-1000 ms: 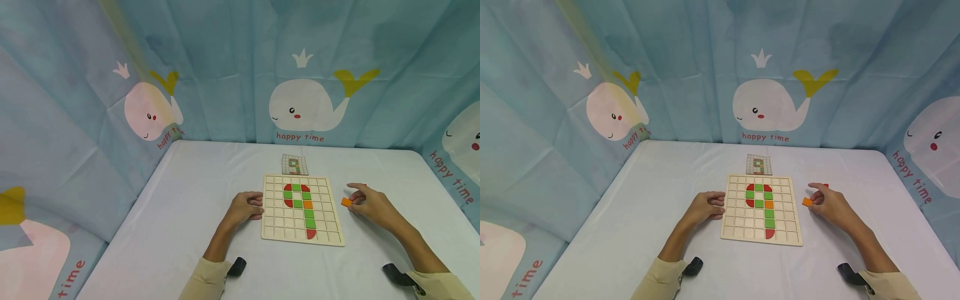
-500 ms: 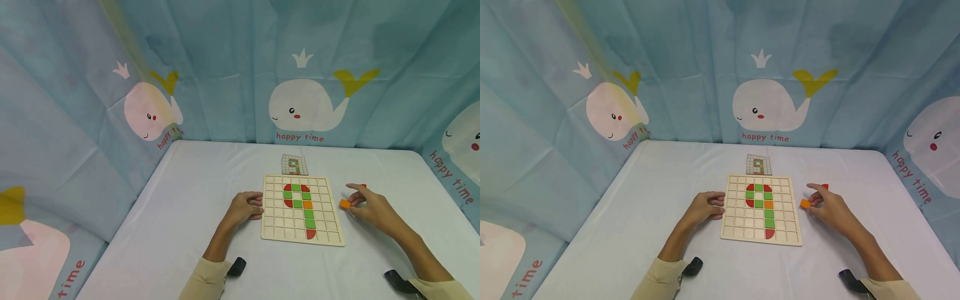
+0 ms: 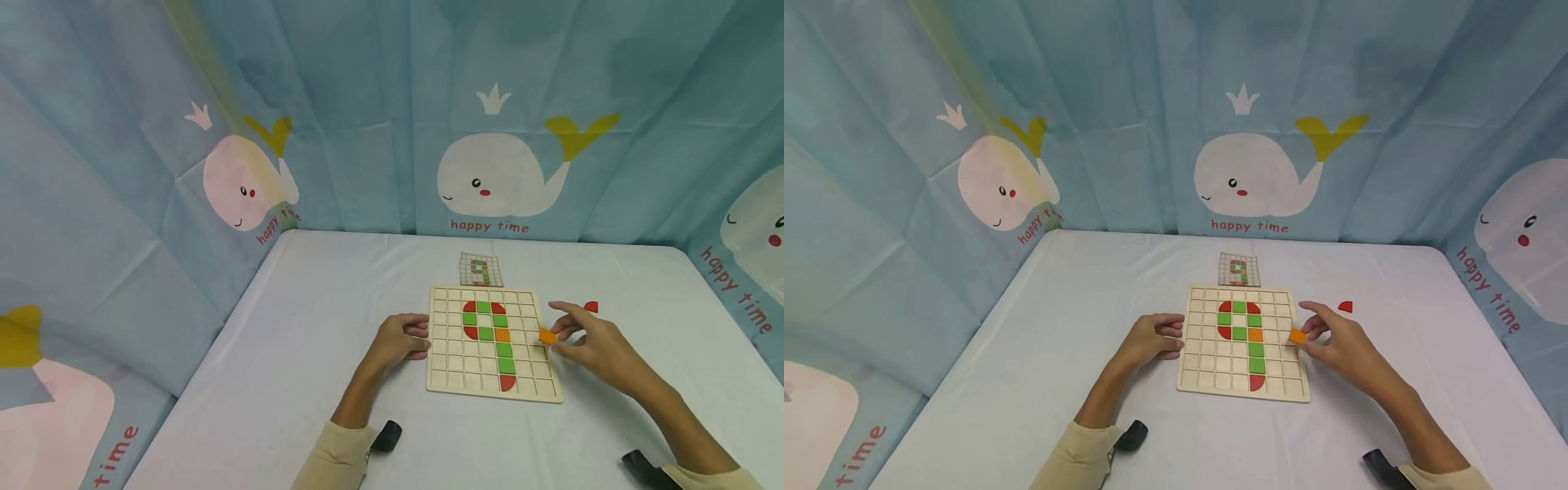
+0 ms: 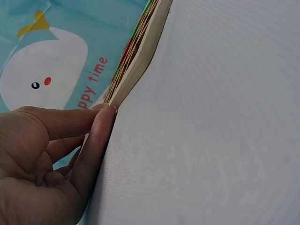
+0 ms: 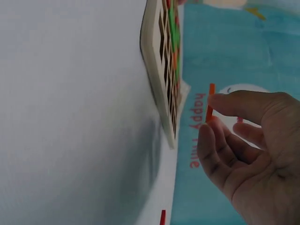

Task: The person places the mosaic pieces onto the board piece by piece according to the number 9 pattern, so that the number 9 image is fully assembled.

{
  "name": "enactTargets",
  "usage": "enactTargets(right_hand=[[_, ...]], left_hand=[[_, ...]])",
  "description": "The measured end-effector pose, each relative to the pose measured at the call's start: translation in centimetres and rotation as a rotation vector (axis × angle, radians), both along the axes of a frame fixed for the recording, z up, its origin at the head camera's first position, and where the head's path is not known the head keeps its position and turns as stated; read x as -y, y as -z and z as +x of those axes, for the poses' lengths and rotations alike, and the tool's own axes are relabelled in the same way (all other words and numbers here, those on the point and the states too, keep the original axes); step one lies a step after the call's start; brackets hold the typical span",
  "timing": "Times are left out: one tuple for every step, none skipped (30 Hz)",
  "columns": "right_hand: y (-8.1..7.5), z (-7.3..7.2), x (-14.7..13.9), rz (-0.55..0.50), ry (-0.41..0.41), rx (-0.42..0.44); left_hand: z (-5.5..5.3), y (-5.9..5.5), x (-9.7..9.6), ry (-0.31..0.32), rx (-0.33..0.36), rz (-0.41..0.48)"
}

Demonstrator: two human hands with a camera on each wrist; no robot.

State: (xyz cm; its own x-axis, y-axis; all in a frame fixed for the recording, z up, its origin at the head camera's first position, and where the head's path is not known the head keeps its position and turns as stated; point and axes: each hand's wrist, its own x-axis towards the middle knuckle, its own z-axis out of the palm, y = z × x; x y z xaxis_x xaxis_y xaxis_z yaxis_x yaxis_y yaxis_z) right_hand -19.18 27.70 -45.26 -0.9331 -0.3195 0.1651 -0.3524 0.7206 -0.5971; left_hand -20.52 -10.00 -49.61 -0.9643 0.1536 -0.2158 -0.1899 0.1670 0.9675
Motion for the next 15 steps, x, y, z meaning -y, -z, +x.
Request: enactTargets(right_hand=[[0.0, 0.1, 0.2, -0.003, -0.010, -0.005], [-0.1, 0.3, 0.5, -0.007, -0.019, -0.009], [-0.1, 0.4, 0.7, -0.006, -0.027, -0.013], [-0.1, 0.6, 0.9, -0.005, -0.035, -0.017], [-0.1, 0.7, 1.2, -0.004, -0.043, -0.021], [-0.1, 0.8, 1.4, -0.006, -0.051, -0.022], [-0.1, 0.9, 1.6, -0.007, -0.057, -0.018], [-0.1, 1.0, 1.9, -0.011, -0.064, -0.016], [-0.1, 1.1, 2.1, -0.011, -0.071, -0.012], [-0.1, 1.2, 2.3, -0.013, -0.078, -0.008], [0.0, 1.3, 2.6, -0.016, -0.086, -0.003], [0.0, 1.5, 2.8, -0.019, -0.093, 0.003], [0.0, 1.6, 3.0, -0.023, -0.101, 0.008], [0.0, 1.7, 3.2, -0.025, -0.110, 0.013], [0.1, 1.7, 3.4, -0.028, -0.118, 0.014]], left_hand=[[0.0, 0.0, 0.0, 0.001, -0.002, 0.000], [0.0, 0.0, 0.0, 0.001, -0.002, 0.000], [0.0, 0.0, 0.0, 0.002, -0.002, 0.001], [0.0, 0.0, 0.0, 0.002, -0.002, 0.002], [0.0, 0.0, 0.0, 0.002, -0.002, 0.002], [0.0, 0.0, 0.0, 0.003, -0.003, 0.004], [0.1, 0.0, 0.0, 0.004, -0.004, 0.004], [0.1, -0.1, 0.0, 0.004, -0.005, 0.006], [0.1, -0.1, 0.0, 0.006, -0.007, 0.006], [0.1, -0.1, 0.0, 0.006, -0.007, 0.006], [0.1, -0.1, 0.0, 0.006, -0.007, 0.006], [0.1, -0.1, 0.0, 0.007, -0.006, 0.005], [0.1, -0.1, 0.0, 0.007, -0.005, 0.004], [0.1, -0.1, 0.0, 0.007, -0.004, 0.004], [0.1, -0.1, 0.0, 0.009, -0.006, 0.003]])
